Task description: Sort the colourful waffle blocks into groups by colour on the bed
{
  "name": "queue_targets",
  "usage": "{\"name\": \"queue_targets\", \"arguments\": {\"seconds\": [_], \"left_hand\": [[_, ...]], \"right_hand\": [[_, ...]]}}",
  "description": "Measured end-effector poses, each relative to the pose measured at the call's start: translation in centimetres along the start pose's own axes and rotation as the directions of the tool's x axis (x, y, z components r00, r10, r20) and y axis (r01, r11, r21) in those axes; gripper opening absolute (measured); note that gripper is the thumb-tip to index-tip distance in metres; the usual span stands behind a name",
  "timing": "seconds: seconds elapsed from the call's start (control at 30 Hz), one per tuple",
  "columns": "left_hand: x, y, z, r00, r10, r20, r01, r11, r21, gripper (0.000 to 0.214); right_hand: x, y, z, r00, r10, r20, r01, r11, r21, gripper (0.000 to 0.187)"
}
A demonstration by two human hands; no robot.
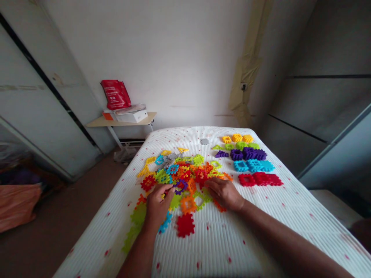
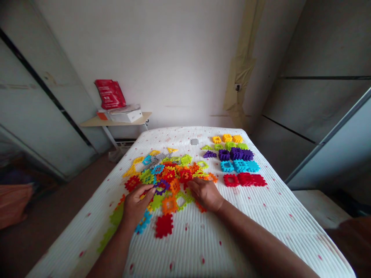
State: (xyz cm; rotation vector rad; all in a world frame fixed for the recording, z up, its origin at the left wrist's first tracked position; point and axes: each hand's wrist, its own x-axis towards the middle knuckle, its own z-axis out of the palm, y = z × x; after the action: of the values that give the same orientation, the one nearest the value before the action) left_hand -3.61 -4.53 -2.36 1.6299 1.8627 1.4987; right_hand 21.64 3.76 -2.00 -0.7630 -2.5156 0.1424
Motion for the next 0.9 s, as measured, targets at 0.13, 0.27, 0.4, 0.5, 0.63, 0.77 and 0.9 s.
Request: {"name": "queue_targets", "arguments": {"seconds": [0.13, 0.27, 0.4, 0.5, 0.63, 0.77, 0.9], "left_hand": [[-0.2, 0.3, 0.6, 0.989, -0.148, 0.007, 0.148, 0.978, -0.149, 0.032], [-0.2, 0.8, 0.7, 0.984, -0.171, 0.054, 0.179, 0.953, -0.244, 0.041], [-0.2, 1.3, 0.6, 0.980, -0.170, 0.107, 0.192, 0.948, -0.256, 0.045], [-0.3, 1.4, 0.6, 0.978, -0.148, 0.147, 0.183, 0.949, -0.259, 0.047], [-0.4, 1.4, 0.7, 0.976, -0.141, 0.166, 0.183, 0.944, -0.276, 0.049], [-0.5, 1.4, 1.0, 0.973, -0.134, 0.187, 0.182, 0.945, -0.271, 0.050], [-0.5, 1.0, 0.9, 0.973, -0.148, 0.179, 0.196, 0.937, -0.288, 0.051]], "right_hand": [[0.4, -0.9, 0.1, 0.997, -0.027, -0.066, 0.030, 0.998, 0.047, 0.027], [1.5, -2.3, 0.3, 0.991, -0.091, -0.098, 0.104, 0.986, 0.131, 0.032], [3.0, -3.9, 0.6, 0.990, -0.138, -0.011, 0.138, 0.981, 0.134, 0.051], [4.1, -4.8, 0.7, 0.986, -0.143, 0.080, 0.135, 0.986, 0.093, 0.058], [5.0, -5.5, 0.5, 0.978, -0.152, 0.143, 0.148, 0.988, 0.041, 0.054], [5.2, -6.0, 0.4, 0.967, -0.167, 0.192, 0.180, 0.982, -0.052, 0.043], [5.6, -4.3, -1.5, 0.950, -0.183, 0.252, 0.221, 0.967, -0.130, 0.038]]}}
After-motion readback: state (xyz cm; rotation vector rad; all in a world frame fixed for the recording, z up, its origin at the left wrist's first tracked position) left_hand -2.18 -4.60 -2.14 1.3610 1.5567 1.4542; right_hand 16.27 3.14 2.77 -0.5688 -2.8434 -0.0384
